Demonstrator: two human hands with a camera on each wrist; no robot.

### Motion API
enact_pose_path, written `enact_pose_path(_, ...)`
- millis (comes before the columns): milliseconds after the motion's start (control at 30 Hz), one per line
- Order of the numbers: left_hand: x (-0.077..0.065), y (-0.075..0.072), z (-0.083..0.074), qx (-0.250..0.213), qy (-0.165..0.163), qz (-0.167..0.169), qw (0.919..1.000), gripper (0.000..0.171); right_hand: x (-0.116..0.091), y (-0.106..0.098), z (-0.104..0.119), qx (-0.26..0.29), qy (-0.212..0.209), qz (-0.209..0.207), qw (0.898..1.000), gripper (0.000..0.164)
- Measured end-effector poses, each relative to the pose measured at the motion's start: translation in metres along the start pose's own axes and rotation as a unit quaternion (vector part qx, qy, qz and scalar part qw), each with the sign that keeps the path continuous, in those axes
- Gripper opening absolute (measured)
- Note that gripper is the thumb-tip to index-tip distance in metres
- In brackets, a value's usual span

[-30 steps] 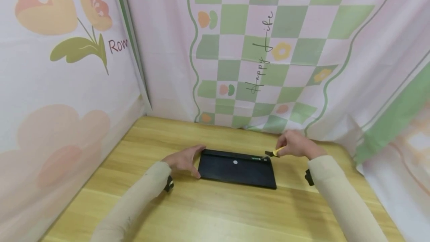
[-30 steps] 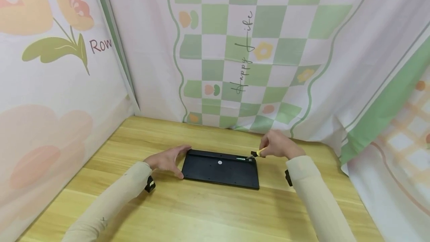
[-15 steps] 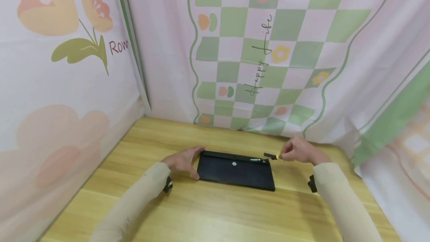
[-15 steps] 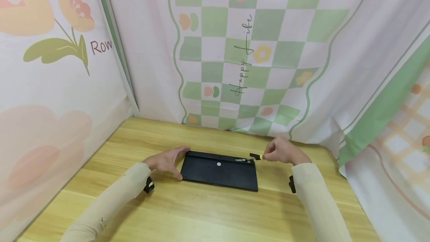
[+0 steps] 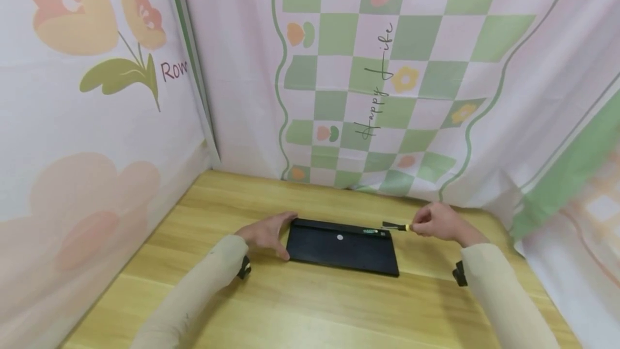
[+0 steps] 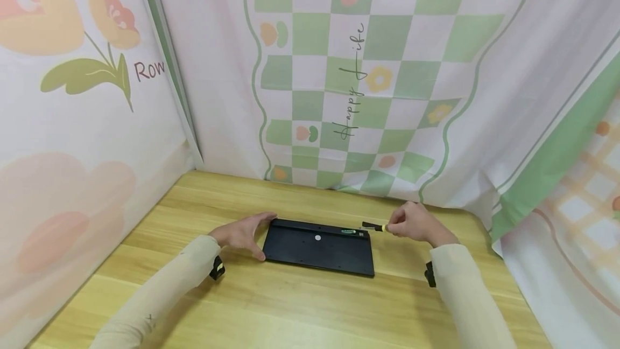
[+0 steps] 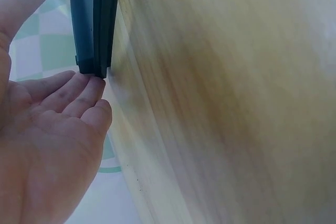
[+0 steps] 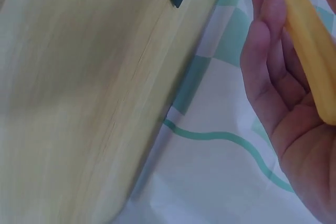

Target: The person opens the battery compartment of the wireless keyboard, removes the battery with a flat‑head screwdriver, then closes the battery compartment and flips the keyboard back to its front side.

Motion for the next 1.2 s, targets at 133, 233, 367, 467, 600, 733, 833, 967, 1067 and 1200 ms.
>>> enact_pose_path(133, 0.000, 0.000, -0.001, -0.004, 0.002, 0.001, 1.0000, 0.124, -0.009, -0.006, -0.002, -0.035, -0.009, -0.028, 0.999, 0.009)
enact_pose_path(233, 0.000, 0.000, -0.002, -0.003, 0.004, -0.001, 1.0000, 0.124, -0.017, -0.009, -0.008, -0.053, -0.005, -0.051, 0.997, 0.011)
enact_pose_path(367, -0.001, -0.001, -0.002, 0.004, 0.008, -0.005, 0.9999, 0.124, -0.030, -0.010, -0.020, -0.053, 0.009, -0.073, 0.996, 0.011)
enact_pose_path(467, -0.001, -0.001, -0.002, 0.004, 0.008, -0.004, 0.9999, 0.124, -0.039, -0.008, -0.030, -0.041, 0.027, -0.077, 0.996, 0.012)
enact_pose_path(600, -0.001, -0.001, -0.002, 0.000, 0.005, -0.001, 1.0000, 0.124, -0.051, -0.006, -0.044, -0.035, 0.049, -0.084, 0.995, 0.014)
enact_pose_path(733, -0.001, -0.002, -0.003, 0.004, 0.004, -0.001, 1.0000, 0.124, -0.057, -0.003, -0.051, -0.050, 0.049, -0.101, 0.992, 0.014)
enact_pose_path(833, -0.001, -0.002, -0.004, 0.007, 0.004, -0.001, 1.0000, 0.124, -0.061, 0.001, -0.055, -0.055, 0.052, -0.105, 0.992, 0.013)
enact_pose_path(967, -0.001, -0.002, -0.004, 0.009, 0.005, -0.001, 0.9999, 0.124, -0.063, 0.006, -0.061, -0.050, 0.064, -0.105, 0.991, 0.012)
enact_pose_path(1067, 0.000, -0.002, -0.004, 0.010, 0.005, -0.001, 0.9999, 0.124, -0.064, 0.010, -0.065, -0.042, 0.079, -0.096, 0.991, 0.012)
enact_pose_path(1200, -0.001, -0.001, -0.005, 0.011, 0.004, -0.004, 0.9999, 0.123, -0.067, 0.017, -0.068, -0.023, 0.111, -0.075, 0.991, 0.014)
Point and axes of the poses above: each hand's wrist, its own x-axis towards the middle knuckle, its own y-axis out of the palm, z = x × y, the point moved 7 cm from there along x, towards the middle knuckle, and after that the axes turned 5 degrees about -y, right-handed, at the moved point
